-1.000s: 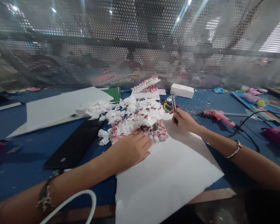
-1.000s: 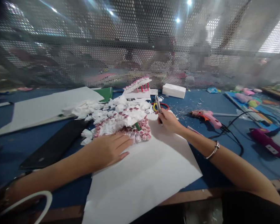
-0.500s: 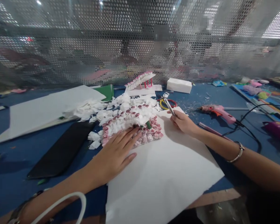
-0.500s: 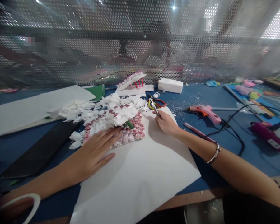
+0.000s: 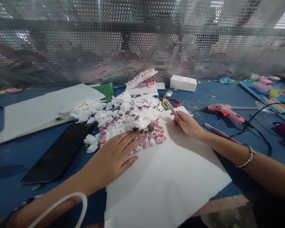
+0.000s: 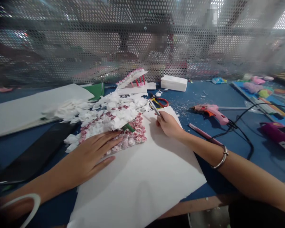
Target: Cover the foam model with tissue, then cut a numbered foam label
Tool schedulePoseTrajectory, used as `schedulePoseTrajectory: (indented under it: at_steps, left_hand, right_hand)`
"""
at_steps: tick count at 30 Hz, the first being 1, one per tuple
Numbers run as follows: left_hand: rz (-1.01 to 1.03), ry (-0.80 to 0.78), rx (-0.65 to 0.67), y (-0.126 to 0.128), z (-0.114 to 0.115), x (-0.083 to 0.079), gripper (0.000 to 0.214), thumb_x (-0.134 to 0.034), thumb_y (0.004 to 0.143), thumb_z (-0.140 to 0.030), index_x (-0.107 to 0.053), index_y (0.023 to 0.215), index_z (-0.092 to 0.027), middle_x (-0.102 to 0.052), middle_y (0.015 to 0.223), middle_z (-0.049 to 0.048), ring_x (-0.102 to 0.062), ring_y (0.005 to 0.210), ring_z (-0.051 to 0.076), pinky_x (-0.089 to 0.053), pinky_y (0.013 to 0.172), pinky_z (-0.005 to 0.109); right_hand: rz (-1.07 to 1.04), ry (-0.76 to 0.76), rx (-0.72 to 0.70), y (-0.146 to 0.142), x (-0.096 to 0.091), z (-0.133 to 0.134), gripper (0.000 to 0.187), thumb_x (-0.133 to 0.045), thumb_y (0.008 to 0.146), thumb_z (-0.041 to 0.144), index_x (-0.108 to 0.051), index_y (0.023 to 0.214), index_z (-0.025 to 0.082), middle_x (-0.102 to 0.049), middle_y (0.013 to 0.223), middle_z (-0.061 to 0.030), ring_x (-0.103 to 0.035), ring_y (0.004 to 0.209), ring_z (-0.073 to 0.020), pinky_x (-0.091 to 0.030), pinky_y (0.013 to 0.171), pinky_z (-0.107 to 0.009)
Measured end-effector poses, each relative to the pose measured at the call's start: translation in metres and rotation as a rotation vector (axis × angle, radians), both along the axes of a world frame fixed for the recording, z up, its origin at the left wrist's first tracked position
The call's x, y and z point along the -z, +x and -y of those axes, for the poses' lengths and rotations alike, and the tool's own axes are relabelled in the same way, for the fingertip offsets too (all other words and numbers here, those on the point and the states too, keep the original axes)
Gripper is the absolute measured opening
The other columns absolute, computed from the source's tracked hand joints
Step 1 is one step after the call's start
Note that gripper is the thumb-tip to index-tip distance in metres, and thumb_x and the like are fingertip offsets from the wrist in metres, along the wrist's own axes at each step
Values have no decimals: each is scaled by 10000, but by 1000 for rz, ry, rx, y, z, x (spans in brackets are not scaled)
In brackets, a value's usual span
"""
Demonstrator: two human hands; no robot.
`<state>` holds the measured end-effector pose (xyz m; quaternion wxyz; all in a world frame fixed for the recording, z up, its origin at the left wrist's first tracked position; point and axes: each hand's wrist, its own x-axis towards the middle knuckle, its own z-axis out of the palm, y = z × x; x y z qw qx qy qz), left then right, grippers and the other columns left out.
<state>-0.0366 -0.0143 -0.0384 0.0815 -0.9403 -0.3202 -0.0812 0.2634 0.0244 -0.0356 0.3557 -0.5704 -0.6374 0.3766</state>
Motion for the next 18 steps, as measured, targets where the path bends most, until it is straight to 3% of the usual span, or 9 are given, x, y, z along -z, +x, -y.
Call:
schedulePoseTrajectory:
  at_steps: [5, 9, 15, 18]
  left_hand:
    - [14, -16, -7, -2, -2, 6, 495, -377, 985, -340, -366, 1462, -207, -396, 1524, 116, -392, 1385, 277, -340, 1138, 465]
    - [11, -40, 9, -4, -3, 11, 530, -358, 983, -329, -297, 1497, -220, -372, 1548, 89, -383, 1402, 267, -321, 1163, 446]
    - [-7, 8, 18, -4, -4, 12, 489, -356, 980, -305, -321, 1457, -198, -375, 1543, 106, -362, 1415, 251, -282, 1177, 447]
    - [-20, 16, 18, -4, -3, 12, 487, -355, 981, -299, -305, 1454, -192, -378, 1538, 112, -344, 1422, 246, -279, 1171, 446]
  right_hand:
    - [74, -82, -87, 3, -9, 3, 227, -365, 902, 127, -502, 730, 185, -458, 571, 41, -398, 473, -77, -306, 456, -201]
    - [2, -171, -84, 3, -8, 3, 214, -337, 927, 151, -506, 801, 183, -517, 551, 46, -390, 386, -64, -303, 415, -203]
    - [201, -34, -36, 0, -8, 4, 241, -399, 926, 264, -556, 763, 181, -495, 485, 42, -404, 403, -86, -314, 479, -225]
    - [294, 47, -16, -3, -9, 8, 205, -424, 902, 270, -585, 816, 177, -544, 604, 3, -450, 520, -112, -316, 524, -235]
